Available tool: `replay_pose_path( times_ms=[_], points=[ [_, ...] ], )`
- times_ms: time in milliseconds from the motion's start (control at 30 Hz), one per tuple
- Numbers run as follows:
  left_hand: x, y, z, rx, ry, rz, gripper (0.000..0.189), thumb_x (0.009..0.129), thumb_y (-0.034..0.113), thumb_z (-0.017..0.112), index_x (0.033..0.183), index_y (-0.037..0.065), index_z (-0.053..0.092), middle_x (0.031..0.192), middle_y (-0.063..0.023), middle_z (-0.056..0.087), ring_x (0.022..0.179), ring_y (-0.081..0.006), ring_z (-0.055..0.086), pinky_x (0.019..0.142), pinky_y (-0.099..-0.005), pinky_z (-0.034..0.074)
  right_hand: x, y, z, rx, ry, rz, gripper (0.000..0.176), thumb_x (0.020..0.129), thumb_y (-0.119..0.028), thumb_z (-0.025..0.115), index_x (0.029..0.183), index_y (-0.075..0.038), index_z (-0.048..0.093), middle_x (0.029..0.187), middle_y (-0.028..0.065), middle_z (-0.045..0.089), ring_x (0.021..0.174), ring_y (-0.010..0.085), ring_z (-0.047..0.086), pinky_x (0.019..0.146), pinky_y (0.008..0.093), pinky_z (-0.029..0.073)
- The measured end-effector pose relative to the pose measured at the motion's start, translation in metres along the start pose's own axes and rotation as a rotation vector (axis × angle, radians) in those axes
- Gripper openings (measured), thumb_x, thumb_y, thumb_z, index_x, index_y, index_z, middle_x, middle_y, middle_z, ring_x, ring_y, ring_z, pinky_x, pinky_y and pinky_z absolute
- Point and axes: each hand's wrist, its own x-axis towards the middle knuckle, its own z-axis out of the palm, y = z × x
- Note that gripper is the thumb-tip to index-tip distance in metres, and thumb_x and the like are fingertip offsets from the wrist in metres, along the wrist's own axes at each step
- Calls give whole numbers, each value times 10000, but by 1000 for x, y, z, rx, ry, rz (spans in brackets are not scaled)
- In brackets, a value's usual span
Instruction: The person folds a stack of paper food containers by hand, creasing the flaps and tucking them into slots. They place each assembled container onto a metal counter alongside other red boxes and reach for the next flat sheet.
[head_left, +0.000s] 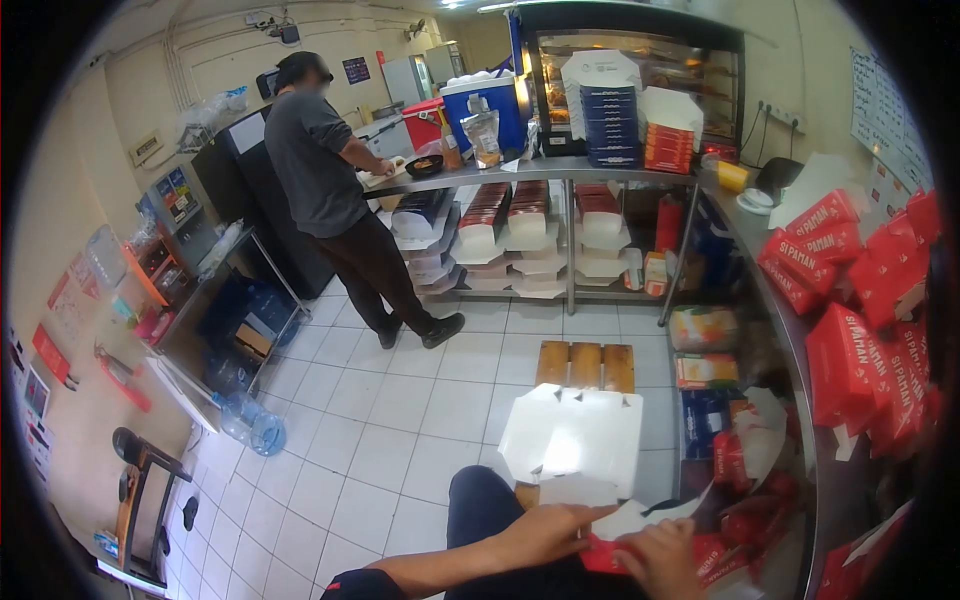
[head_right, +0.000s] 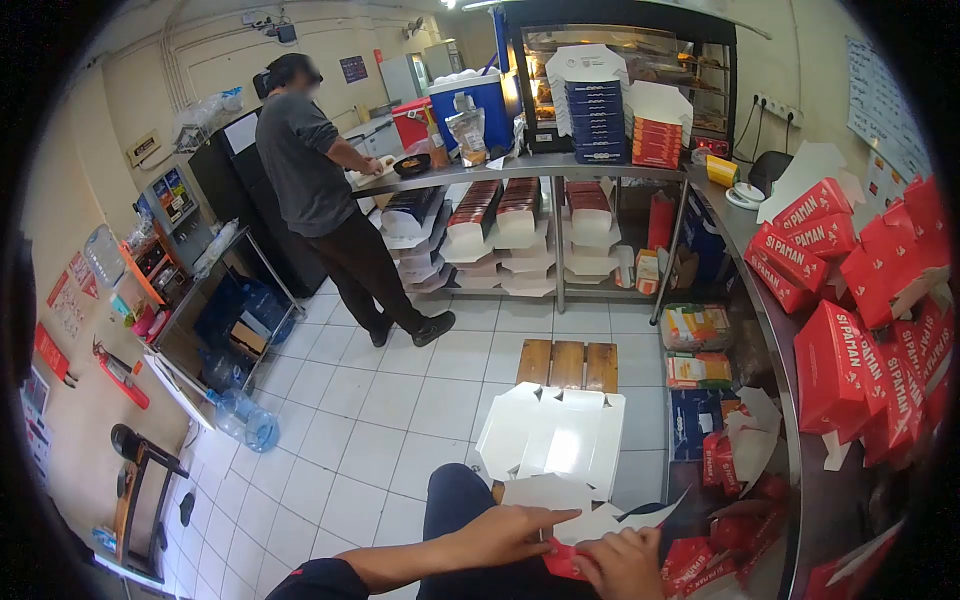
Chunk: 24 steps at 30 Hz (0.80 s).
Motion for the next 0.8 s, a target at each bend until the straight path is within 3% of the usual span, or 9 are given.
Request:
replay_pose_path(
  times_ms=[200,300,333,467,533,567,667,767,800],
  points=[
    [-3,16,-6,114,-130,21,651,913,202,696,1512,137,448,1033,-226,708,947,-426,689,861,-487,548,10,4,17,222,-48,-47,141,873,-162,728,997,-94,728,917,72,682,864,290,623,825,427,392],
    [-3,11,-1,303,111,245,676,898,200,704,1515,122,439,1144,-185,684,1077,-363,671,1020,-485,498,12,3,14,248,70,337,171,894,-159,726,1048,-88,748,999,113,726,1001,316,675,898,433,460],
    [-3,15,-2,372,164,287,681,897,194,700,1519,115,434,1198,-152,659,1139,-322,643,1080,-483,452,0,20,31,199,123,349,389,875,-162,719,1207,-75,536,897,43,612,950,239,555,1137,414,339],
    [-3,6,10,470,263,311,666,923,191,659,1537,105,415,1274,-90,606,1240,-235,582,1160,-458,376,0,37,66,145,369,242,415,931,-163,657,1316,-64,537,1010,57,664,1031,261,597,1113,428,363],
    [-3,3,8,456,293,331,651,934,178,637,1540,106,412,1268,-93,610,1239,-235,584,1162,-453,374,18,34,85,513,1117,672,381,963,-200,633,1315,-83,548,1117,72,666,1113,279,619,1063,475,427],
    [-6,-1,8,485,291,381,630,944,159,611,1540,109,413,1269,-90,610,1249,-228,580,1164,-449,371,11,48,92,511,1119,670,381,963,-200,633,1315,-83,548,1117,72,666,1113,279,619,1063,475,427],
    [-11,-7,14,519,265,471,592,962,116,557,1538,115,419,1271,-82,611,1263,-215,575,1165,-442,365,-60,131,128,1844,687,838,449,961,-203,592,1378,-69,496,1300,144,603,1187,335,609,1014,476,512],
    [-13,-17,26,555,162,494,678,932,128,619,1562,96,371,1331,-115,578,1313,-254,535,1168,-435,355,-70,129,147,1783,761,759,488,954,-165,558,1414,-28,466,1314,177,597,1196,348,610,1038,481,500],
    [-12,-19,29,363,77,306,737,914,146,676,1573,116,347,1403,-140,517,1351,-289,497,1167,-442,358,-45,90,126,1543,929,742,520,948,-116,532,1445,-4,428,1308,180,605,1194,342,617,1043,468,499]
  ],
)
